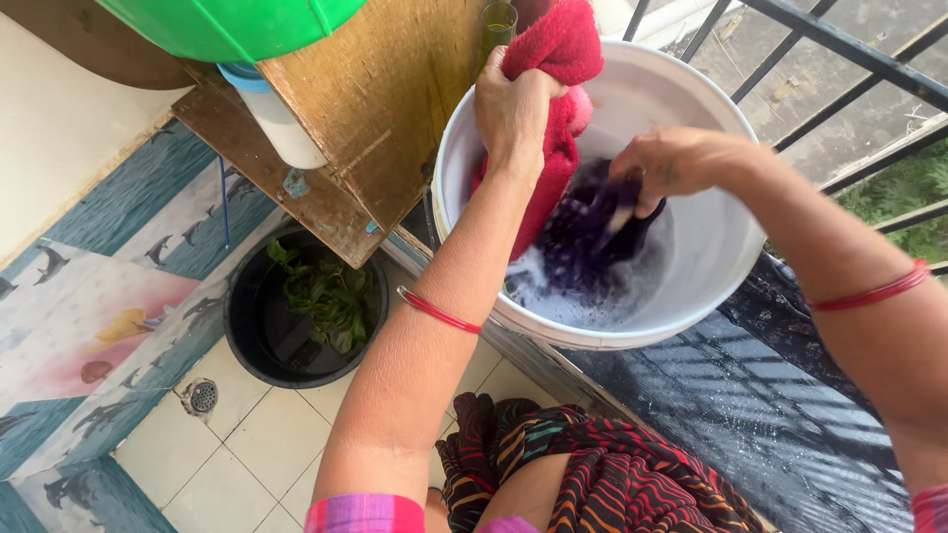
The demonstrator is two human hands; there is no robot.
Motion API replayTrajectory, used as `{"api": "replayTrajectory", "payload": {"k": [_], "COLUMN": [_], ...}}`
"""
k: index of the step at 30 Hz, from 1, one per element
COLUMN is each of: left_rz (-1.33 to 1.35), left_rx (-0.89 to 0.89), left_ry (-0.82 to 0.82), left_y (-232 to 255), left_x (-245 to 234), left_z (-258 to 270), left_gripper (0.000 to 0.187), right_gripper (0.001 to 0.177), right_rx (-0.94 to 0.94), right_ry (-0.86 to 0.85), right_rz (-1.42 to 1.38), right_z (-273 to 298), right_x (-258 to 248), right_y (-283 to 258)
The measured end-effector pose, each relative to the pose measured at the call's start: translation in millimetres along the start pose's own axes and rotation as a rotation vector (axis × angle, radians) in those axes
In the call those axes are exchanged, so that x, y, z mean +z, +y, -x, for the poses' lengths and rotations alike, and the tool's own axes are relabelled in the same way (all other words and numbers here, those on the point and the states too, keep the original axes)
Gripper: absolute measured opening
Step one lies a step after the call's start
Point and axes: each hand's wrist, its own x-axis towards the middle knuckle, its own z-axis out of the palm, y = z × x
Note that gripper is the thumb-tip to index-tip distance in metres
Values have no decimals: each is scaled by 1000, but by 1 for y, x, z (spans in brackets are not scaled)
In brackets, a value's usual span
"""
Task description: The person washes a red cloth by hand in a bucket of soapy water and then scrubs it on a ledge using a blue block of soap.
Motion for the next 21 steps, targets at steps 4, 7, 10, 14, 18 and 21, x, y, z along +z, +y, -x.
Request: {"api": "replayTrajectory", "payload": {"k": [4,7,10,14,18,21], "left_rz": [255,507,705,891,724,188], "left_rx": [-2,-90,-125,-280,-51,275], "left_ry": [-99,-163,-199,-229,-294,-157], "left_y": [-14,-29,-35,-7,23,30], "left_x": [3,7,15,20,-2,-17], "left_z": [-12,-21,-12,-3,4,10], "left_gripper": [40,34,31,31,42,61], "right_gripper": [87,104,95,40,46,54], "right_rx": [75,214,233,-371,6,-41], "right_ry": [91,90,187,530,605,789], "right_rz": [18,-128,-423,-537,-893,-979], "right_z": [0,1,4,0,8,20], "right_x": [24,24,23,24,17,10], "right_y": [2,-24,-40,-28,-28,-30]}}
